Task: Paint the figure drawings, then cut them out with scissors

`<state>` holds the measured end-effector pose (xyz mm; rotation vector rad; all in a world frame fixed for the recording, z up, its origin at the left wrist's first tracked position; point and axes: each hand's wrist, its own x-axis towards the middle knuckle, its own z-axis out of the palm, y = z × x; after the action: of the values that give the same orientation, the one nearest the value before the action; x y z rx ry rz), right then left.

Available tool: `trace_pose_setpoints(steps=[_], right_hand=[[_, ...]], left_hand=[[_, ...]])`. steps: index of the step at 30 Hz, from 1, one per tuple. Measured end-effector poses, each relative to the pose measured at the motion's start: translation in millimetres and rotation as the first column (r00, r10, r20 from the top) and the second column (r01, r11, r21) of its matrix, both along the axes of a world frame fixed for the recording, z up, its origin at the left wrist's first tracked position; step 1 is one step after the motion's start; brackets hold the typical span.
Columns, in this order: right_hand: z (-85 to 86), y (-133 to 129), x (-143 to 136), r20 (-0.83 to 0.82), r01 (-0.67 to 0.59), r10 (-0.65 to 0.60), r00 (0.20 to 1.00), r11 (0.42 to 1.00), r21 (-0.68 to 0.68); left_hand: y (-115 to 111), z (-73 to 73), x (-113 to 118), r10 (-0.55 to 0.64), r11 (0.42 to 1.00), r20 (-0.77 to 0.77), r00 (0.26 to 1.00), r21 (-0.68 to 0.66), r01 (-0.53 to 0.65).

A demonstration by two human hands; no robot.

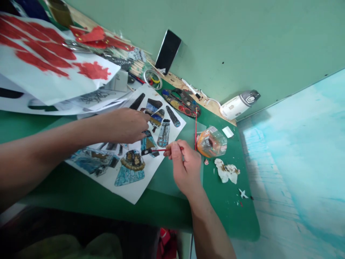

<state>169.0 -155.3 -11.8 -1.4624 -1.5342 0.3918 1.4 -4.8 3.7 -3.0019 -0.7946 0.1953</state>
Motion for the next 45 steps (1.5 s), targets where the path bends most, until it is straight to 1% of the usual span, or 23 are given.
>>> trace_pose_setpoints(steps=[4, 8, 15, 18, 21, 26, 28, 32, 36, 40, 45], right_hand=[[-2.9, 0.8, 2.0, -0.015, -0.077, 0.076, 0.997, 0.996, -0.043], [-2.8, 1.0, 1.6, 0.008, -0.105, 0.106, 0.994, 0.993, -0.059], [-2.0, 1.3, 1.2, 0.04, -0.11, 0.114, 0.993, 0.989, -0.101], [-1.0, 0.2, 2.4, 0.036, -0.107, 0.112, 0.993, 0.988, -0.112], [0.6, -1.2, 2.8, 0.029, -0.098, 0.101, 0.994, 0.99, -0.097], [0.6, -1.9, 0.5, 0.008, -0.061, 0.061, 0.998, 0.998, -0.025], [-0.4, -1.1, -0.7, 0.006, -0.074, 0.074, 0.997, 0.997, -0.027], [-1.9, 0.4, -1.3, 0.032, -0.109, 0.111, 0.993, 0.991, -0.073], [-1.1, -0.1, -0.1, 0.054, -0.093, 0.098, 0.994, 0.991, -0.093], [0.0, -1.1, 0.6, 0.04, -0.083, 0.087, 0.995, 0.992, -0.096], [0.4, -2.2, 0.4, 0.025, -0.062, 0.064, 0.998, 0.996, -0.057]], left_hand=[[-0.6, 0.8, 0.0, 0.003, 1.0, 0.011, 1.0, -0.002, -0.002], [-1.1, 0.3, -0.6, -0.01, 1.0, -0.004, 1.0, 0.012, 0.01], [-1.1, 1.2, 0.2, -0.004, 1.0, -0.037, 0.999, 0.013, 0.004], [-0.7, 1.4, 0.4, -0.007, 1.0, -0.026, 1.0, 0.009, 0.007], [0.0, 0.8, 0.2, -0.005, 1.0, -0.019, 1.0, 0.002, 0.006], [0.8, -0.4, -0.3, -0.012, 1.0, -0.019, 1.0, 0.01, 0.012], [0.7, -0.6, -0.8, -0.008, 1.0, -0.012, 1.0, 0.011, 0.008], [0.2, -0.2, -1.8, -0.009, 1.0, -0.009, 1.0, 0.015, 0.009], [0.1, -0.1, -1.2, -0.006, 1.0, -0.015, 1.0, 0.011, 0.007], [-0.1, -0.5, 0.0, -0.003, 1.0, -0.015, 1.0, 0.005, 0.004], [-0.8, 0.7, -0.3, -0.002, 1.0, -0.013, 1.0, 0.002, 0.002]])
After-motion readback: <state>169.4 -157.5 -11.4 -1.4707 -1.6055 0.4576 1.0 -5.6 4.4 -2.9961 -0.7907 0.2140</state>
